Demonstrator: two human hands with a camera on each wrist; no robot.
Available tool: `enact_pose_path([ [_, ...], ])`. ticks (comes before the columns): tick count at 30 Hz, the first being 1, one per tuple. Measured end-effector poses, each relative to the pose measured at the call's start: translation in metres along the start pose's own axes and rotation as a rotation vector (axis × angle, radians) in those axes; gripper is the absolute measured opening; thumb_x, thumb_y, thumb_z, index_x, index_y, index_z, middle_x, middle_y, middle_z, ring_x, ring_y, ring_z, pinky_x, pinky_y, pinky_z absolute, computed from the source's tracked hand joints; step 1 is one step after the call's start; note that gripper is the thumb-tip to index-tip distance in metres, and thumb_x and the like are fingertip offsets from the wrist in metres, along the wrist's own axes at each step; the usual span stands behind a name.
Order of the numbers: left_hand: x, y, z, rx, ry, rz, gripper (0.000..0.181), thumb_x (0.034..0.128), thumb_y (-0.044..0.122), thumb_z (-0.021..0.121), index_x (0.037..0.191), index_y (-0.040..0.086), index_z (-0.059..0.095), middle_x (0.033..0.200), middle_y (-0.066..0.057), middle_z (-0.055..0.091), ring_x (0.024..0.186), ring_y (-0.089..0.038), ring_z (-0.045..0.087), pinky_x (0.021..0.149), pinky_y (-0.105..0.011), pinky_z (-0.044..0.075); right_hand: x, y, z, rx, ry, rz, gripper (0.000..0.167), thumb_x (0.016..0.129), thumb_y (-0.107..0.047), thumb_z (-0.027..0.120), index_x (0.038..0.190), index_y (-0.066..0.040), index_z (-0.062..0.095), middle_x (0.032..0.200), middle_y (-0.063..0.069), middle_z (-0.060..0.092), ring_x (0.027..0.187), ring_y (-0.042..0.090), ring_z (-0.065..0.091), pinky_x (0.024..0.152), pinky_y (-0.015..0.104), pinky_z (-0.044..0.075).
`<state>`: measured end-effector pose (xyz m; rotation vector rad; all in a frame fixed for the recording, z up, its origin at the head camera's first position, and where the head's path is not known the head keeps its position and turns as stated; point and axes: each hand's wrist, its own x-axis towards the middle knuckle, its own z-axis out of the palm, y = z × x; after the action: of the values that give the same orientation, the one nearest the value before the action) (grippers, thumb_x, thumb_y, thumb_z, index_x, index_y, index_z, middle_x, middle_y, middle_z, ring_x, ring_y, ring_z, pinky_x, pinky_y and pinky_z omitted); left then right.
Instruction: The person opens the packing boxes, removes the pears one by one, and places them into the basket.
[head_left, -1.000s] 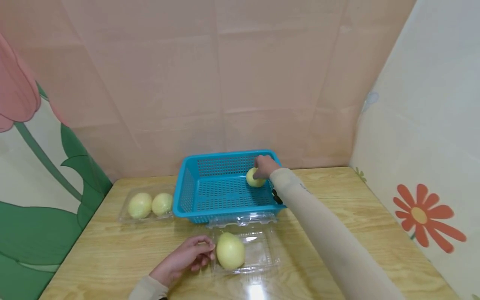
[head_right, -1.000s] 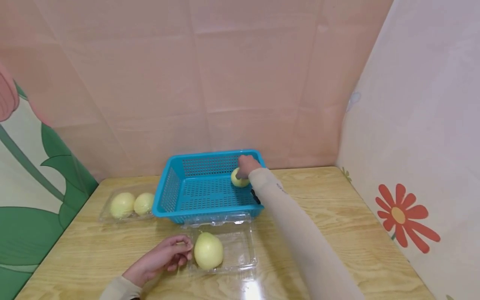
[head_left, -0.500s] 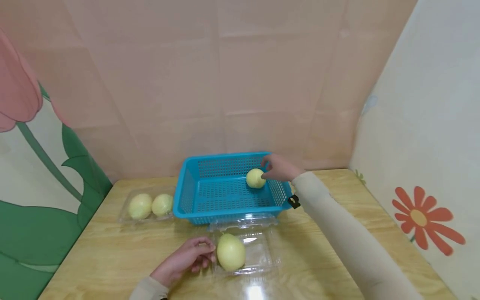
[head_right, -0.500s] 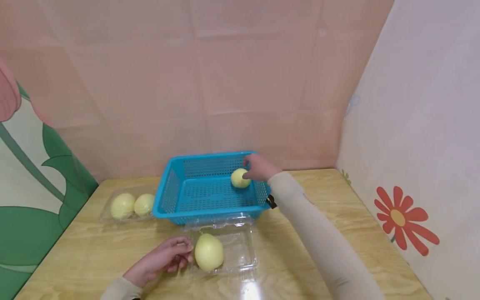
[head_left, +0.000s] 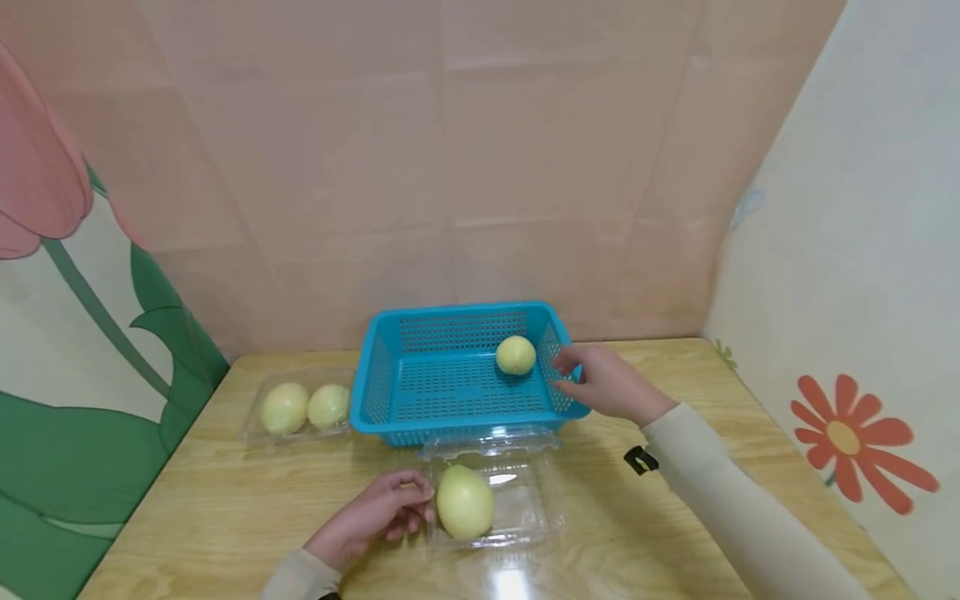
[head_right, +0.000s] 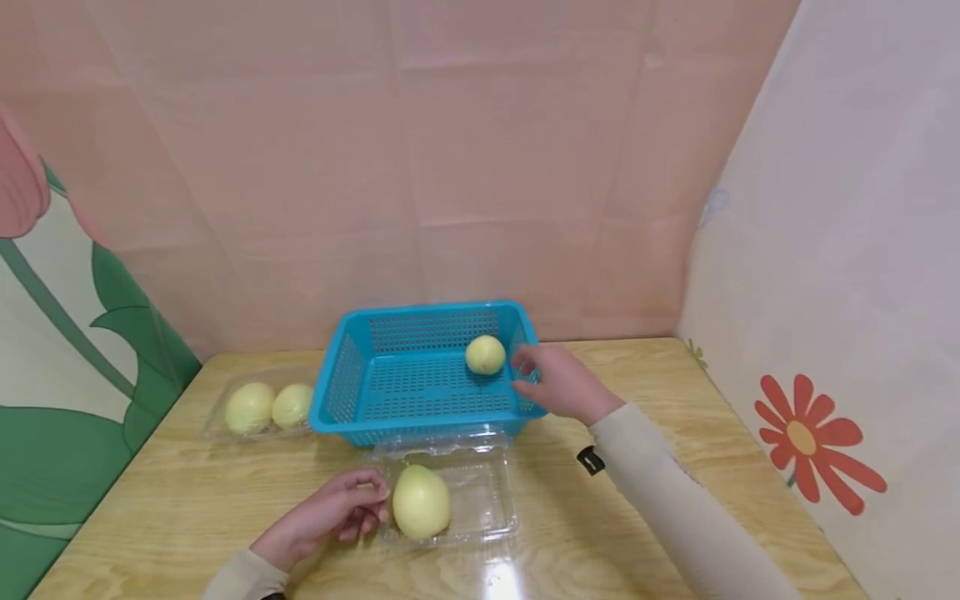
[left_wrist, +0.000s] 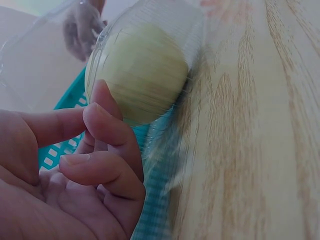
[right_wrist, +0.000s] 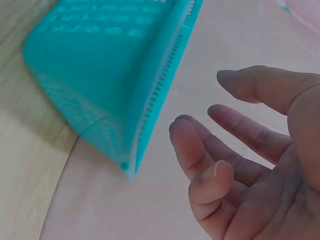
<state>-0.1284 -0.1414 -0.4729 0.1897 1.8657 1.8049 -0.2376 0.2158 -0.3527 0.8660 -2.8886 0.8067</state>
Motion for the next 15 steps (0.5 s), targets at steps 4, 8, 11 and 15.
enact_pose_path([
  [4, 0.002, -0.002, 0.001, -0.005, -0.006, -0.001, 0.014, 0.0972, 0.018, 0.060, 0.097, 0.005, 0.059, 0.076, 0.000, 0.067, 0.057, -0.007, 0.050, 0.044, -0.017, 0.032, -0.018, 0.002, 0.003, -0.056, 0.012, -0.024, 0.008, 0.091, -0.014, 0.071, 0.097, -0.009, 0.070, 0.089, 0.000, 0.069, 0.072, 0.009, 0.058, 0.066, 0.030, 0.052],
  [8, 0.002, -0.003, 0.001, -0.013, -0.009, -0.005, 0.014, 0.0972, 0.018, 0.060, 0.097, 0.005, 0.059, 0.076, 0.000, 0.067, 0.057, -0.007, 0.051, 0.044, -0.017, 0.032, -0.032, -0.002, 0.008, -0.120, -0.007, -0.030, 0.009, 0.088, -0.015, 0.073, 0.085, -0.016, 0.065, 0.076, -0.008, 0.060, 0.064, 0.007, 0.050, 0.060, 0.026, 0.046],
  [11, 0.001, -0.001, 0.000, -0.020, -0.012, -0.009, 0.014, 0.0974, 0.019, 0.060, 0.097, 0.005, 0.059, 0.076, 0.000, 0.067, 0.058, -0.007, 0.051, 0.044, -0.017, 0.032, -0.040, -0.007, 0.011, -0.141, -0.022, -0.030, 0.015, 0.088, -0.015, 0.074, 0.081, -0.019, 0.061, 0.074, -0.009, 0.055, 0.065, 0.007, 0.047, 0.060, 0.025, 0.043],
  [15, 0.000, 0.000, -0.001, -0.022, -0.009, -0.011, 0.013, 0.0973, 0.018, 0.060, 0.097, 0.005, 0.059, 0.076, 0.000, 0.067, 0.058, -0.006, 0.051, 0.044, -0.016, 0.032, -0.048, -0.016, 0.016, -0.165, -0.060, -0.042, 0.018, 0.088, -0.015, 0.072, 0.079, -0.020, 0.059, 0.072, -0.011, 0.053, 0.064, 0.006, 0.046, 0.057, 0.024, 0.042],
])
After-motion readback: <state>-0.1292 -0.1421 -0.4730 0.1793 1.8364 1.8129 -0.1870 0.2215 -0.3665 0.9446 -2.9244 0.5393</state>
